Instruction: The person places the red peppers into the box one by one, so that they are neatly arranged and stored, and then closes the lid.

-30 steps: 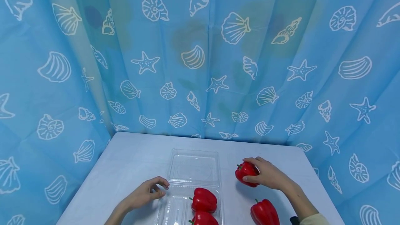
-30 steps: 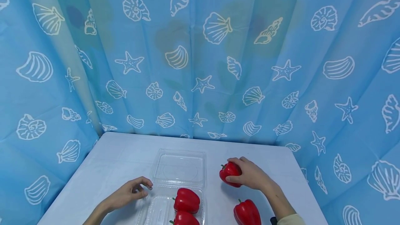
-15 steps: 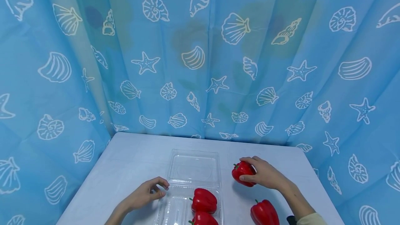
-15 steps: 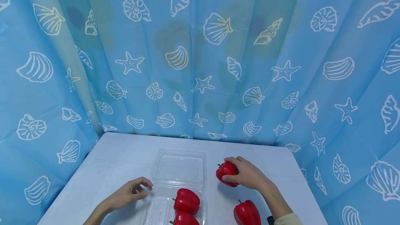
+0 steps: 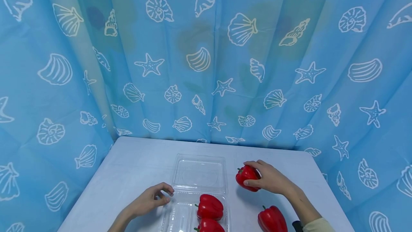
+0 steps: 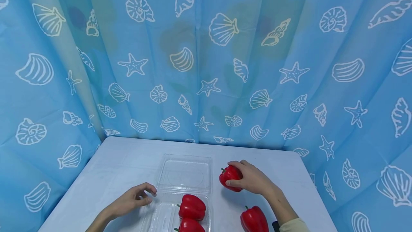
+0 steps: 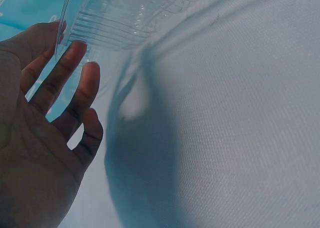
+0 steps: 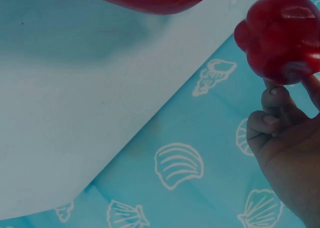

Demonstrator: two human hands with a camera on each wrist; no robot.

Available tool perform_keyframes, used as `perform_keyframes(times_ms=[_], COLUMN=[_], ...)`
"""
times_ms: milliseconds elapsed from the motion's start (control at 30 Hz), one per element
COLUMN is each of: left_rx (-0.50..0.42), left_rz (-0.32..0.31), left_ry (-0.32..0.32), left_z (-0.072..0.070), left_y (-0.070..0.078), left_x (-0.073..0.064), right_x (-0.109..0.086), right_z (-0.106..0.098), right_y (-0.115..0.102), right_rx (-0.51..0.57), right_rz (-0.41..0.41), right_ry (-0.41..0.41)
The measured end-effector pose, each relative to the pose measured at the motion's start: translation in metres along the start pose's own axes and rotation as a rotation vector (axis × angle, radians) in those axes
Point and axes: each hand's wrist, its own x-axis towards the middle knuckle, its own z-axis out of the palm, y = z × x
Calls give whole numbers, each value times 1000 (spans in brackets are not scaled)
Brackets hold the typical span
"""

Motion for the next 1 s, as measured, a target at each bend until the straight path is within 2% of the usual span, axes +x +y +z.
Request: perform_keyframes(times_ms=[367, 667, 1000], left_rx=[-2, 19, 33], left_rz=[-7, -2, -2], left_ry=[-4, -8, -4], left_z=[0, -2, -1], left_y=[-3, 2, 1], left_x=[1, 1, 1], right_x=[1, 3, 3], right_z=[2, 2, 2], right_y=[-3, -2, -4], right_rx=[5, -3, -7], right_rz=[-14, -35, -30], right_ry=[-1, 3, 1])
